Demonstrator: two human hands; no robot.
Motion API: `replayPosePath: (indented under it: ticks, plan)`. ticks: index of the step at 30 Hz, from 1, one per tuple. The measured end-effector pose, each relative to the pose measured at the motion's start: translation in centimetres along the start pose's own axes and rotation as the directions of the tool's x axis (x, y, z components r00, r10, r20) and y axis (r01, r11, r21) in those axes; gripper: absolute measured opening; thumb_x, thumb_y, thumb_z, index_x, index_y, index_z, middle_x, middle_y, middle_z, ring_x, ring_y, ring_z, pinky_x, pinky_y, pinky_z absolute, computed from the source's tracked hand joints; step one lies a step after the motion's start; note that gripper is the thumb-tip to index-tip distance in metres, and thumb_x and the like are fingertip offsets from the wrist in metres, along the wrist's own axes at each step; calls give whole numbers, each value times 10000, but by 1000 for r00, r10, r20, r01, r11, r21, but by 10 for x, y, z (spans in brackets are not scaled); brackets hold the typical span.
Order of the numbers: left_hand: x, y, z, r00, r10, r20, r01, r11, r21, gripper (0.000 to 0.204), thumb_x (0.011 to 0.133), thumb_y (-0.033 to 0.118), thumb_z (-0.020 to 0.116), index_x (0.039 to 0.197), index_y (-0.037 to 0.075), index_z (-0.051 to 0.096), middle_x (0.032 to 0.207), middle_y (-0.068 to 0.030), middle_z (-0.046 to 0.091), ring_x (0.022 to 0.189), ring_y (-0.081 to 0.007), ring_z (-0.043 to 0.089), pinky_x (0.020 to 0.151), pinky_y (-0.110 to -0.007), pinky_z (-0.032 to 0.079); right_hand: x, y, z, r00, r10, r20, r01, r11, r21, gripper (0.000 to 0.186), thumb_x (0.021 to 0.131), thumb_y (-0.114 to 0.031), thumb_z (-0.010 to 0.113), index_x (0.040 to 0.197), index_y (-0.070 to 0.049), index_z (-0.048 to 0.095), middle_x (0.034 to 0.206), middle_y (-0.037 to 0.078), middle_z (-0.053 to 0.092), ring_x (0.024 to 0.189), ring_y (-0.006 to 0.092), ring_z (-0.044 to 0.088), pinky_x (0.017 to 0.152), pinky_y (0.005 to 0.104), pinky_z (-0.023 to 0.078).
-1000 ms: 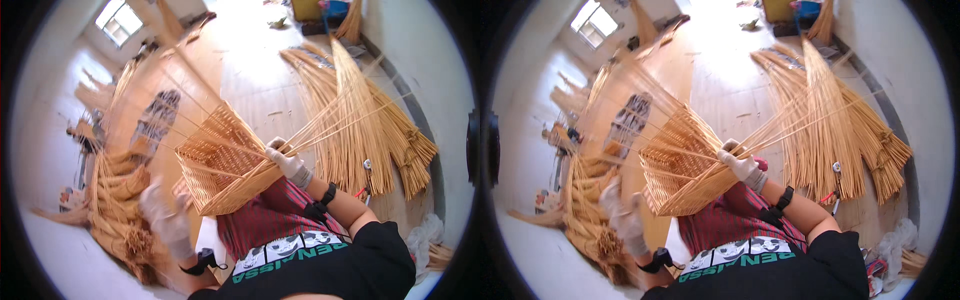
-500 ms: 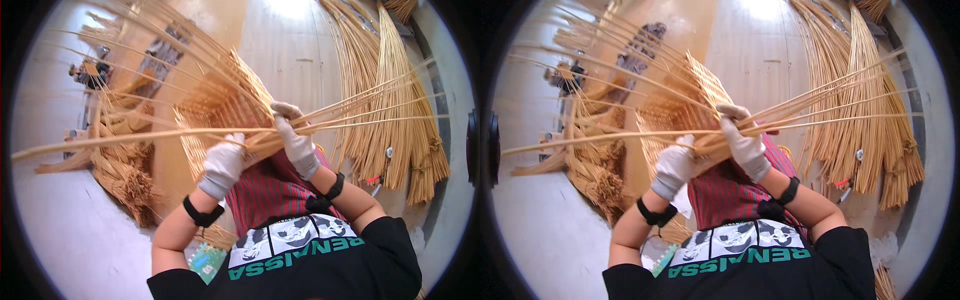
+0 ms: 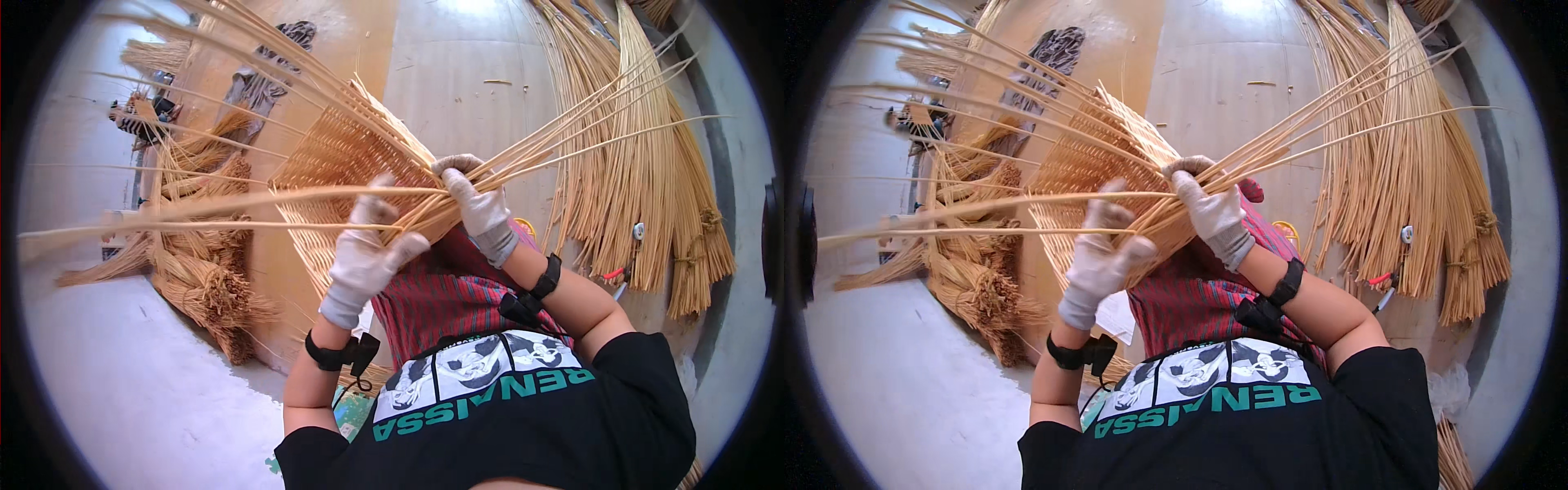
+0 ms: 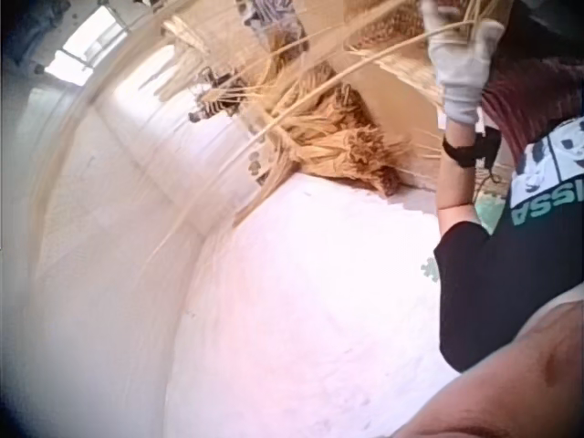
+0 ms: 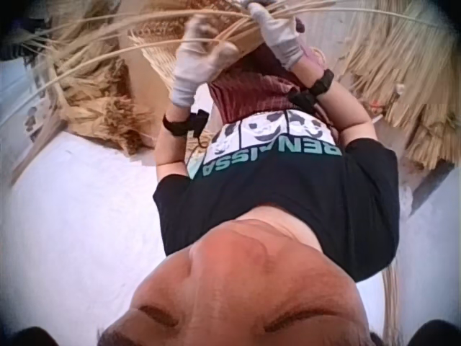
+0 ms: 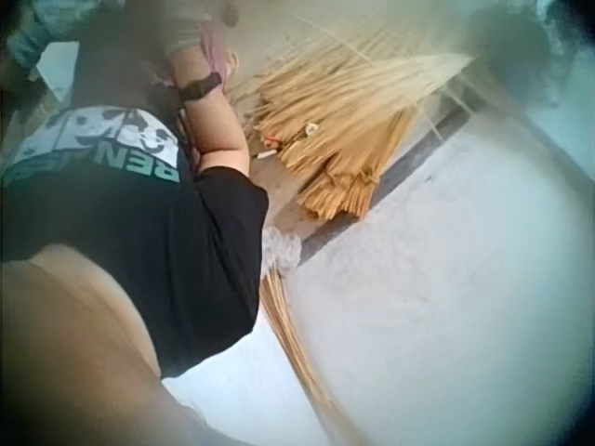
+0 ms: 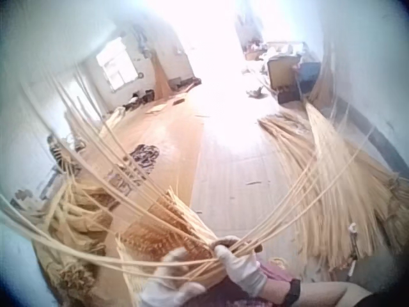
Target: Weaving the sides of a rectangular wicker basket using long straw strands.
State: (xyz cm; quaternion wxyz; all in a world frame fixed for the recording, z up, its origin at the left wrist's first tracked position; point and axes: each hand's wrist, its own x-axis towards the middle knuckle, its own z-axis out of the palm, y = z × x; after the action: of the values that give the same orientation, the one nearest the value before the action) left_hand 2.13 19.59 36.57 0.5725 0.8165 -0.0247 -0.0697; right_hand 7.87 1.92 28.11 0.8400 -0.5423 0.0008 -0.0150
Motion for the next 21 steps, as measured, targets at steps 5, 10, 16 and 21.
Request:
replayPosePath:
  ticks: [5, 10, 16, 21]
  plan:
    - [20, -1, -20, 939, 228, -259, -315, 873, -372, 483, 1033, 171, 616, 1448, 4, 435, 817, -23, 585, 818, -165, 645, 954, -411, 580, 3, 2, -8, 1000, 17, 2, -17, 1000, -25, 153, 990, -100, 637, 1075, 7, 705, 1010, 71, 740, 936, 130, 679, 864, 299, 571]
    - [19, -43, -43, 801, -227, -553, -316, 625, -714, 167, 1079, 122, 503, 1166, 46, 623, 751, -19, 580, 727, -175, 644, 955, -527, 613, 5, 6, 0, 998, 15, -64, -14, 1000, 12, 163, 981, -107, 650, 1080, 16, 694, 1009, 77, 737, 928, 133, 682, 862, 301, 575]
    - [49, 9, 6, 966, 245, 84, -239, 969, -68, 226, 988, 128, 660, 1172, 11, 717, 1064, -105, 700, 1088, -228, 645, 991, -380, 516, 11, 8, -3, 1000, -6, -28, 3, 993, -119, 157, 1004, -135, 636, 1053, 5, 685, 990, 50, 721, 884, 117, 658, 822, 287, 563]
    - [57, 2, 8, 935, 311, 169, -316, 949, 1, 221, 924, 90, 728, 1139, 45, 758, 1101, -118, 721, 1094, -270, 655, 971, -386, 516, 11, 11, -10, 1000, 24, 8, -24, 999, 31, 172, 1019, -163, 627, 1073, -9, 680, 1002, 37, 704, 922, 113, 650, 846, 291, 555]
